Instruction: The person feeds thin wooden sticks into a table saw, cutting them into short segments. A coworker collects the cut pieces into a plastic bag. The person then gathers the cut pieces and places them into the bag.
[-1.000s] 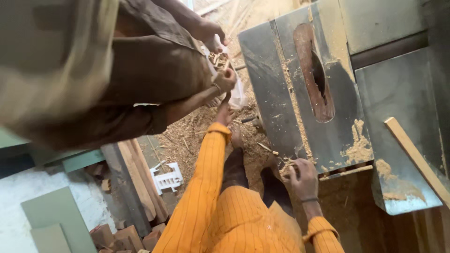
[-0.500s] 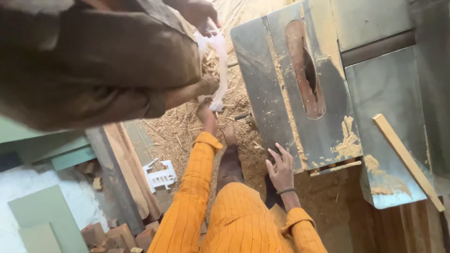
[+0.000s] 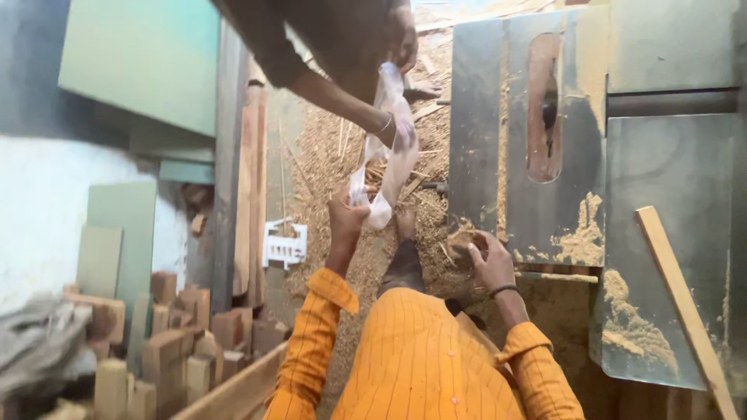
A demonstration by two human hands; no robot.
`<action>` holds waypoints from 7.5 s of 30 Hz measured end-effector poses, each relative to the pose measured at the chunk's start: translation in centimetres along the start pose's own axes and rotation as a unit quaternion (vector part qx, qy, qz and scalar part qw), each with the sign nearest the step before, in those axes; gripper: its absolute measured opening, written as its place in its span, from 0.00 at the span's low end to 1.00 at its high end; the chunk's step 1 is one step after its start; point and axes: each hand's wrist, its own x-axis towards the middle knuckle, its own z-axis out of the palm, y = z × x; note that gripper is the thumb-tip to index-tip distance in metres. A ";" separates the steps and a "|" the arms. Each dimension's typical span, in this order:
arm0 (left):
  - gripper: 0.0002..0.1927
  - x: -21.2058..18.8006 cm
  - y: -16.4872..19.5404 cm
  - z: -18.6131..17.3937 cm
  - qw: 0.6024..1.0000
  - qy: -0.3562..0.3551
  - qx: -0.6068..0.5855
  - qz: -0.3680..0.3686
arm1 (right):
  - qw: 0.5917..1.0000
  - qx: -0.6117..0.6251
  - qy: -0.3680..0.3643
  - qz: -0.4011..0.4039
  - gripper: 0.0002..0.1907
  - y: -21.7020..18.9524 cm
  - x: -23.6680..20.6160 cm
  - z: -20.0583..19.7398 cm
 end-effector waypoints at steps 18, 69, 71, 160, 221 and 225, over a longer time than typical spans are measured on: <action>0.18 -17.5 1.6 -3.2 0.993 0.035 -0.014 -0.112 | 0.810 -0.152 -0.260 -0.504 0.10 -19.8 3.7 2.6; 0.20 -20.3 16.2 -6.5 0.990 -0.031 -0.104 -0.085 | 0.555 0.593 -0.556 0.178 0.39 -8.4 -4.0 8.6; 0.20 -20.3 16.2 -6.4 0.990 -0.034 -0.107 -0.084 | 0.553 0.586 -0.567 0.170 0.40 -7.3 -4.2 8.9; 0.23 -21.6 15.6 -2.8 0.861 -0.333 -0.372 -0.096 | 0.972 -0.068 -0.206 -0.087 0.18 2.7 -8.8 6.1; 0.25 -42.7 6.1 -20.8 0.841 -0.532 -0.098 -0.023 | 0.906 0.215 -0.346 0.110 0.24 -5.4 -32.8 23.2; 0.23 -47.3 7.3 -13.1 0.777 -0.615 -0.104 0.085 | 0.875 0.250 -0.399 0.110 0.25 -8.8 -31.4 23.7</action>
